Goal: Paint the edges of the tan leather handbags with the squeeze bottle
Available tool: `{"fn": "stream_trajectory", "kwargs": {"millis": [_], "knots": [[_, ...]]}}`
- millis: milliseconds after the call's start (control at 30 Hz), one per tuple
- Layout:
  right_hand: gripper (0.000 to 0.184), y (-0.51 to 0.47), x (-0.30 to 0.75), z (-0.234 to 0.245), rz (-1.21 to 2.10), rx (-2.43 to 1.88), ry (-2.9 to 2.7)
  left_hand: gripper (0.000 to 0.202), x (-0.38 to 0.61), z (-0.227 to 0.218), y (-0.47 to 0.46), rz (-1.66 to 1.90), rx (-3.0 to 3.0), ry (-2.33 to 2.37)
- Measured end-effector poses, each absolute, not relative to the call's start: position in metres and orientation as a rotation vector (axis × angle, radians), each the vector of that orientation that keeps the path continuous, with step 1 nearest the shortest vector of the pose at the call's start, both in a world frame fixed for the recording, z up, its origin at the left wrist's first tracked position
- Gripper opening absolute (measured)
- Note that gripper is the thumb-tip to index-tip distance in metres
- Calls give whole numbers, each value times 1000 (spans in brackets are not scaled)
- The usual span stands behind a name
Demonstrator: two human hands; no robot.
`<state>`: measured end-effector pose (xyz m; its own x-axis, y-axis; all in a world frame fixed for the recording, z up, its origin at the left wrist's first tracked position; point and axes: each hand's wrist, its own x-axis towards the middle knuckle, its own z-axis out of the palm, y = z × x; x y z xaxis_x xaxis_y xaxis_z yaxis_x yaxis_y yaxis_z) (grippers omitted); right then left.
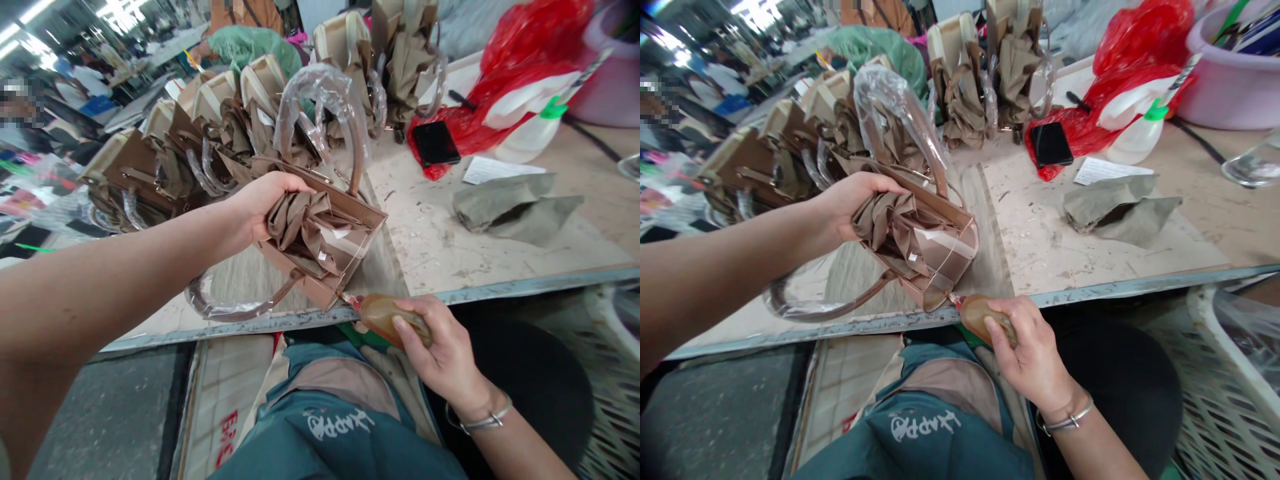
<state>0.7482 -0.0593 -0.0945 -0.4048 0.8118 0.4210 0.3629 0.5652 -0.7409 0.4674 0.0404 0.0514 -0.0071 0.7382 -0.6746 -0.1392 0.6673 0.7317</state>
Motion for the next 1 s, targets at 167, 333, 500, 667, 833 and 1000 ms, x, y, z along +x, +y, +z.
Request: {"fn": "stream_trajectory", "kwargs": {"millis": [167, 333, 500, 667, 833, 1000], "knots": [[25, -58, 750, -91, 583, -949, -1948, 33, 470, 51, 42, 814, 501, 1470], [26, -60, 750, -90, 694, -894, -2017, 31, 469, 48, 45, 842, 479, 1439], [25, -55, 750, -92, 592, -960, -1940, 29, 468, 46, 48, 871, 464, 1459], [22, -45, 749, -99, 685, -1041, -1871, 27, 469, 48, 48, 814, 472, 1436], [19, -40, 750, -103, 596, -1148, -1794, 25, 470, 48, 49, 821, 504, 1417], [18, -40, 750, -104, 780, -1163, -1786, 23, 471, 46, 52, 815, 520, 1415]]}}
